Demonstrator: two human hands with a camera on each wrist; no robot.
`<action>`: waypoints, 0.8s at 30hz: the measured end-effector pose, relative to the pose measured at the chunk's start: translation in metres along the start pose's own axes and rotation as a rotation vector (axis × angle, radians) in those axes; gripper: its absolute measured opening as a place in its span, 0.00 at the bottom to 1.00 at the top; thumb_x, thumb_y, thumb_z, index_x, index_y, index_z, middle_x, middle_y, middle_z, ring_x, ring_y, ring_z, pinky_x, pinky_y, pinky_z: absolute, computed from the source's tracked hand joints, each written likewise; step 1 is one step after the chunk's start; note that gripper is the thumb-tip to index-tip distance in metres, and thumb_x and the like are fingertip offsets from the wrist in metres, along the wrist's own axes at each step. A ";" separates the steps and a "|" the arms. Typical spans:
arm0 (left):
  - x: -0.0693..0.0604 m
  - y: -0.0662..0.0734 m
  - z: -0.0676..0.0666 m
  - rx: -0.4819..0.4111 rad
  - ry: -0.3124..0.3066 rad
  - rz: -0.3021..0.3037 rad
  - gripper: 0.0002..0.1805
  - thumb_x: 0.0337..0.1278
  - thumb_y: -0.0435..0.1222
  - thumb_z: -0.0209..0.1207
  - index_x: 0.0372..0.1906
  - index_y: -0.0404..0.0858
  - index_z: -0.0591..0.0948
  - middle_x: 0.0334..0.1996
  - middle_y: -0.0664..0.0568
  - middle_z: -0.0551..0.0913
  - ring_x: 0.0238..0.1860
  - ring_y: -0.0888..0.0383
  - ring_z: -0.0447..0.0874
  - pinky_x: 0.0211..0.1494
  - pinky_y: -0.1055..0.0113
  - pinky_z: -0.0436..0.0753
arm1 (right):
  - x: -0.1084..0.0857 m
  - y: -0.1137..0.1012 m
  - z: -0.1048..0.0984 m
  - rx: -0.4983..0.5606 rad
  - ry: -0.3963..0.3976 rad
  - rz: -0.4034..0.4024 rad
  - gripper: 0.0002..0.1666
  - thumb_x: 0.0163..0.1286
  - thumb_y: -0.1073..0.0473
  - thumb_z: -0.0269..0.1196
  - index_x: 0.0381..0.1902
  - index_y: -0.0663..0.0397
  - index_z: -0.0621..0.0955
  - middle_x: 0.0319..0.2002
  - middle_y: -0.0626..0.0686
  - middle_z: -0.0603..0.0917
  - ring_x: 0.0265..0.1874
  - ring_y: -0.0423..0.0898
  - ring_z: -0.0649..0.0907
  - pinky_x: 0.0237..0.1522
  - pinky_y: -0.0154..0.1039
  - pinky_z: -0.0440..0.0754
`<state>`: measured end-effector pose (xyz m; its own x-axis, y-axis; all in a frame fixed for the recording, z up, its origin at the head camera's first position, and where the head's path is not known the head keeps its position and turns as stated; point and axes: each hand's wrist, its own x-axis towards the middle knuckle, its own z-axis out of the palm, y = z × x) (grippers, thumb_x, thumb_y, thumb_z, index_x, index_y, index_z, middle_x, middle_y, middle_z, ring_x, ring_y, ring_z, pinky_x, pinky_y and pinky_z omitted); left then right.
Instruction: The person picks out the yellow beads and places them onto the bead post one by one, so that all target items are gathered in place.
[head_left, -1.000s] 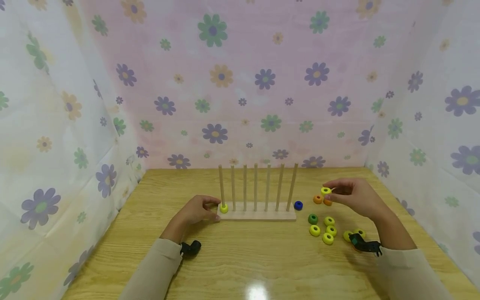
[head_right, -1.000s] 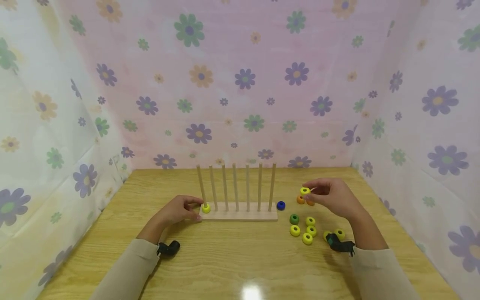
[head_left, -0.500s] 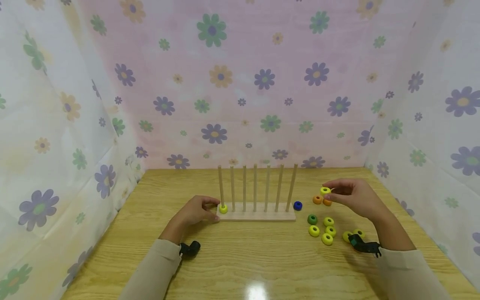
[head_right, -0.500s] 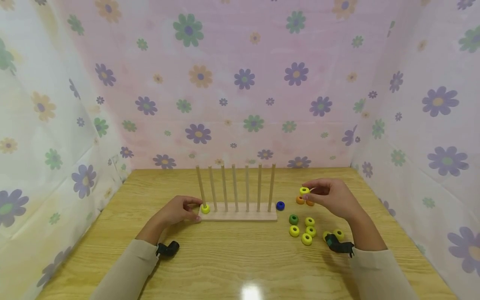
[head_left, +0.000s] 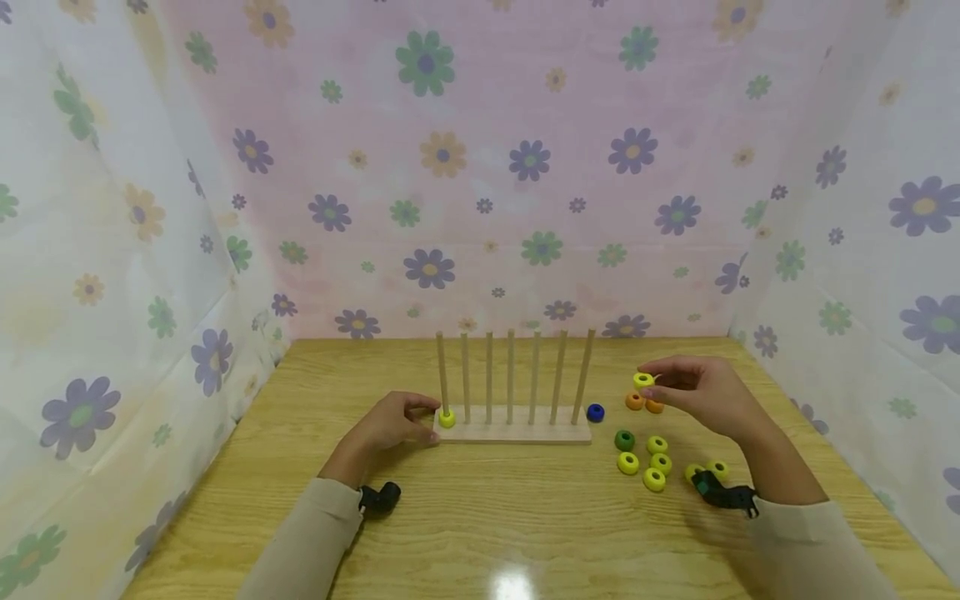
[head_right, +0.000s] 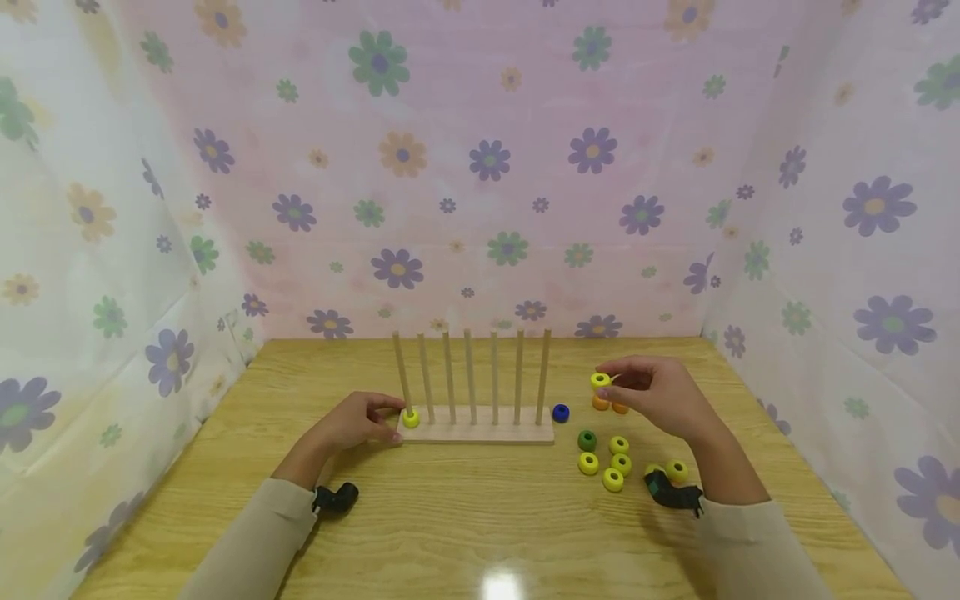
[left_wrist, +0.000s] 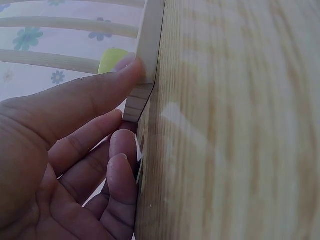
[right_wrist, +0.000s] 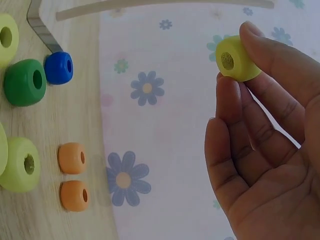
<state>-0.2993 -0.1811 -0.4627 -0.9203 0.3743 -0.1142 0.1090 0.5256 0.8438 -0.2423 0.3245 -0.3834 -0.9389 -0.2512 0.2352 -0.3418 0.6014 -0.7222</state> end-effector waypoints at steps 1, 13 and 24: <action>0.000 -0.001 0.000 -0.001 0.000 -0.002 0.33 0.52 0.36 0.78 0.66 0.44 0.82 0.67 0.45 0.80 0.43 0.57 0.88 0.56 0.56 0.85 | 0.000 -0.001 0.001 0.001 -0.001 -0.006 0.21 0.71 0.49 0.70 0.59 0.48 0.86 0.44 0.52 0.91 0.37 0.44 0.90 0.41 0.37 0.88; -0.001 -0.001 0.000 0.001 0.001 0.001 0.33 0.52 0.36 0.78 0.66 0.44 0.83 0.66 0.46 0.81 0.43 0.57 0.88 0.53 0.57 0.86 | 0.004 -0.012 0.005 -0.038 -0.001 -0.043 0.19 0.72 0.50 0.70 0.58 0.47 0.86 0.45 0.51 0.90 0.40 0.40 0.89 0.41 0.35 0.87; -0.001 0.002 0.000 0.013 0.016 -0.006 0.31 0.52 0.36 0.78 0.64 0.45 0.84 0.63 0.49 0.83 0.43 0.57 0.85 0.53 0.58 0.84 | 0.012 -0.029 0.000 -0.081 0.005 -0.025 0.23 0.69 0.42 0.71 0.59 0.40 0.86 0.49 0.47 0.89 0.42 0.39 0.89 0.40 0.39 0.88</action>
<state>-0.2978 -0.1806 -0.4608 -0.9268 0.3587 -0.1109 0.1082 0.5380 0.8360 -0.2438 0.3039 -0.3591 -0.9303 -0.2630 0.2557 -0.3668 0.6544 -0.6613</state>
